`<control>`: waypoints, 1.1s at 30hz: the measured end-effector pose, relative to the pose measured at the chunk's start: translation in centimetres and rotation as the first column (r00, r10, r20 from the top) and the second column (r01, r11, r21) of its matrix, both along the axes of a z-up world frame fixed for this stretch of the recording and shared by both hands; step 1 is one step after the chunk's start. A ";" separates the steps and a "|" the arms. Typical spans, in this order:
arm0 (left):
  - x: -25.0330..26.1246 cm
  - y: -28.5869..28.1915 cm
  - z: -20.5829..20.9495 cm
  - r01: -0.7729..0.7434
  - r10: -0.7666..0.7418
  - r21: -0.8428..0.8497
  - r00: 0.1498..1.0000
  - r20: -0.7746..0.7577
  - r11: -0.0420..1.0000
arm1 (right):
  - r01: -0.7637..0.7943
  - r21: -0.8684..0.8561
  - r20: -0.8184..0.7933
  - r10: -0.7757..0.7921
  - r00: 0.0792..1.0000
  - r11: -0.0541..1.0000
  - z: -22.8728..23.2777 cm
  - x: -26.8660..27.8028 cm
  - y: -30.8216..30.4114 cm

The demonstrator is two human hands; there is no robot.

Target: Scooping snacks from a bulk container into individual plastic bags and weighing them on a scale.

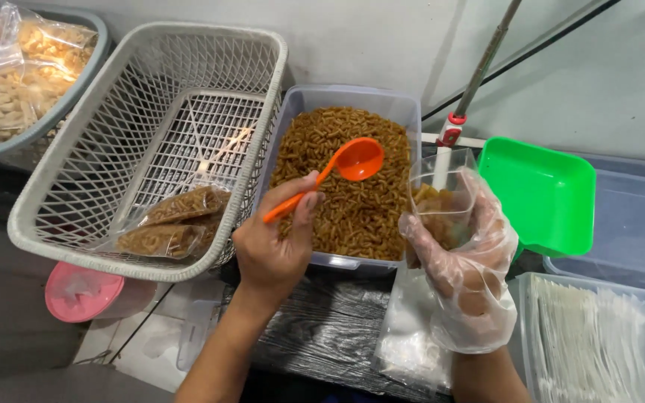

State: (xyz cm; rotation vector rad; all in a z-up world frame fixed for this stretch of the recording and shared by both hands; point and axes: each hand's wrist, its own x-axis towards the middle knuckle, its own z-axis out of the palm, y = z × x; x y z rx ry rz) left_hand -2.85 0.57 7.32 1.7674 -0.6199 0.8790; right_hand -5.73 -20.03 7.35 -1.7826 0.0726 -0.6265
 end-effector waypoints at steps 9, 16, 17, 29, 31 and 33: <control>3.3 1.1 -6.8 -0.173 0.279 0.624 0.957 -0.076 0.762 | -0.076 0.011 0.160 0.073 0.984 0.997 -1.4 0.9 0.2; 3.3 -0.1 -8.3 -0.177 0.316 0.641 0.943 -0.108 0.747 | -0.033 -0.151 0.070 0.044 0.997 0.988 -2.6 1.7 -0.7; 3.1 -0.3 -8.2 -0.164 0.315 0.648 0.941 -0.123 0.744 | -0.058 -0.136 0.074 0.068 0.995 0.989 -2.6 2.0 -0.6; 3.6 0.2 -9.4 -0.035 0.239 0.479 0.897 -0.372 0.877 | -0.122 -0.078 0.155 0.133 0.979 0.990 -5.1 2.2 -1.6; 3.4 0.1 -8.9 -0.020 0.225 0.474 0.897 -0.381 0.880 | -0.121 -0.085 0.183 0.135 0.974 0.989 -5.7 2.5 -1.7; 3.3 0.0 -8.5 -0.005 0.211 0.465 0.896 -0.390 0.885 | -0.120 -0.097 0.211 0.138 0.968 0.988 -5.9 2.5 -1.9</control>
